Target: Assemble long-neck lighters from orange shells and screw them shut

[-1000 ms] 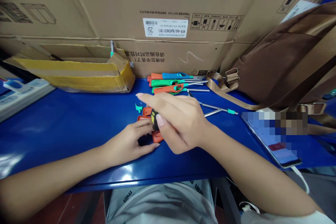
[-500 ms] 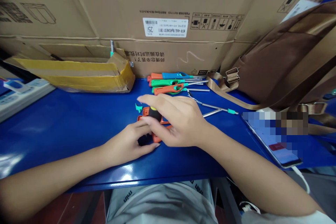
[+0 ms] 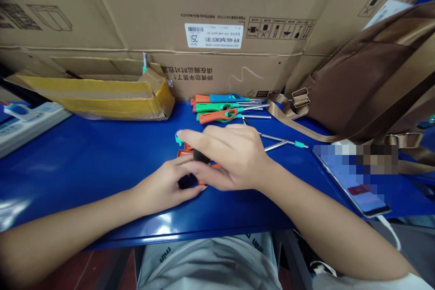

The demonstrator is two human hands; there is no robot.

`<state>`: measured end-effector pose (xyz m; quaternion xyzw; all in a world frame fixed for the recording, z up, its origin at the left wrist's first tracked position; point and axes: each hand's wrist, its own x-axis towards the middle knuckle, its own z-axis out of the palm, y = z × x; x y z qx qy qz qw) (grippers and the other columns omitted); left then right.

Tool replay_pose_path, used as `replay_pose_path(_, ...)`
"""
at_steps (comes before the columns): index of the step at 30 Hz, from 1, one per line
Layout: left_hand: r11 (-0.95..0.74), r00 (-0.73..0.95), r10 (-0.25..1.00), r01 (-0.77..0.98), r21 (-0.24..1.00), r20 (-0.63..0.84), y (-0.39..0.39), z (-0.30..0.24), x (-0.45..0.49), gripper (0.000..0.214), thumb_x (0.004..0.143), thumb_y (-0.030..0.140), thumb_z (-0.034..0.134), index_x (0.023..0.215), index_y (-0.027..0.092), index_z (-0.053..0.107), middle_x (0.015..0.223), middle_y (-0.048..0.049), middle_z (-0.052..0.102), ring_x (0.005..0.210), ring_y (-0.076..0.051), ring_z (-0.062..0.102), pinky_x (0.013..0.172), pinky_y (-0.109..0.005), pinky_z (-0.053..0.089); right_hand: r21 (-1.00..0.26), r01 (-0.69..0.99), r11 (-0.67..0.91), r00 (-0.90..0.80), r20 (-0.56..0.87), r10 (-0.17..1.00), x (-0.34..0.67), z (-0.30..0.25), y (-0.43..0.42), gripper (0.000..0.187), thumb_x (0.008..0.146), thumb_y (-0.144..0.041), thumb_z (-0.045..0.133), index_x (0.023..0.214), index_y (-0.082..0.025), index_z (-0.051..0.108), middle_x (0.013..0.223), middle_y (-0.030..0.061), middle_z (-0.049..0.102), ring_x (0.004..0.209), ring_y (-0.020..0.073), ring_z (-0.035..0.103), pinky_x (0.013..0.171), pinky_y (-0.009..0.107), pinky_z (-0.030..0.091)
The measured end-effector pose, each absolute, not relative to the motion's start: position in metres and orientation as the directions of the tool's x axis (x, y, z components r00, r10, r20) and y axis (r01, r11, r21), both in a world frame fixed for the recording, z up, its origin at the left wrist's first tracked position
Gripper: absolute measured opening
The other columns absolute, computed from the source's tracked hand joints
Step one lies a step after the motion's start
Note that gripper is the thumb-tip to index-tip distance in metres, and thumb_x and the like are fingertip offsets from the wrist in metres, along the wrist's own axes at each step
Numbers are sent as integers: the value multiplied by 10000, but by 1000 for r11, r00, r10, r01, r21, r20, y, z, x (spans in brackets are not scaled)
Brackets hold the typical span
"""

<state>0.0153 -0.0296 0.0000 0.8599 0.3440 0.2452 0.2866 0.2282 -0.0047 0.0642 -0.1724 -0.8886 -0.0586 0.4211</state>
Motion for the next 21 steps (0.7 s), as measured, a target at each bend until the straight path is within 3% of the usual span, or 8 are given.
replay_pose_path(2, -593, 642, 737, 464, 658, 212, -29, 0, 15, 295, 866, 204, 727, 1154, 185, 667, 1107, -82, 663, 1030, -230, 655, 927, -367, 557, -136, 288, 948, -600, 746, 289, 228, 65, -5, 386, 1021, -258, 363, 1337, -151, 559, 935, 68, 755, 794, 177, 717, 680, 316, 562)
replay_pose_path(4, -595, 642, 736, 463, 657, 215, -29, -1, 15, 290, 867, 209, 725, 1150, 183, 666, 1108, -84, 664, 1031, -230, 655, 933, -368, 556, -167, 274, 947, -598, 742, 303, 227, 64, -4, 381, 996, -207, 398, 1335, -147, 560, 1001, 76, 765, 854, 178, 730, 719, 313, 574)
replay_pose_path(8, -617, 654, 718, 440, 652, 238, -28, -2, 15, 218, 874, 192, 710, 1089, 204, 674, 1069, -59, 677, 1031, -220, 654, 947, -364, 553, -34, 359, 933, -543, 805, 239, 226, 61, -3, 250, 955, -331, 639, 1162, -191, 640, 820, 9, 761, 660, 145, 694, 618, 267, 534)
replay_pose_path(10, -619, 653, 718, 442, 649, 239, -28, -2, 15, 240, 872, 192, 714, 1108, 206, 674, 1080, -61, 678, 1041, -224, 652, 952, -369, 551, -38, 344, 938, -548, 803, 233, 227, 61, -3, 275, 990, -331, 557, 1216, -188, 624, 797, 8, 751, 646, 147, 684, 626, 278, 540)
replay_pose_path(12, -610, 649, 726, 453, 651, 229, -28, -1, 15, 256, 870, 204, 724, 1121, 201, 674, 1097, -71, 674, 1034, -225, 652, 939, -366, 553, -121, 282, 952, -583, 766, 271, 227, 62, -4, 367, 1010, -246, 407, 1329, -160, 567, 884, 43, 762, 751, 165, 715, 697, 305, 569)
replay_pose_path(14, -604, 649, 729, 459, 652, 219, -29, -1, 15, 243, 870, 211, 730, 1106, 192, 676, 1101, -77, 671, 1028, -225, 654, 925, -359, 556, -185, 245, 952, -608, 736, 299, 227, 63, -6, 402, 998, -192, 382, 1363, -147, 543, 976, 65, 769, 832, 165, 728, 741, 306, 576)
replay_pose_path(18, -616, 650, 721, 443, 651, 239, -29, -2, 15, 220, 864, 183, 728, 1076, 179, 670, 1098, -76, 668, 1056, -228, 650, 958, -369, 549, -53, 361, 931, -545, 798, 257, 227, 62, -5, 244, 965, -331, 636, 1164, -190, 646, 818, 9, 765, 647, 135, 686, 625, 261, 529)
replay_pose_path(21, -619, 653, 717, 436, 653, 244, -29, -2, 15, 248, 866, 179, 723, 1109, 186, 672, 1121, -77, 671, 1064, -228, 652, 962, -371, 551, -61, 360, 931, -547, 795, 263, 228, 63, -5, 290, 1013, -350, 515, 1214, -181, 638, 789, 19, 753, 632, 149, 682, 598, 279, 526)
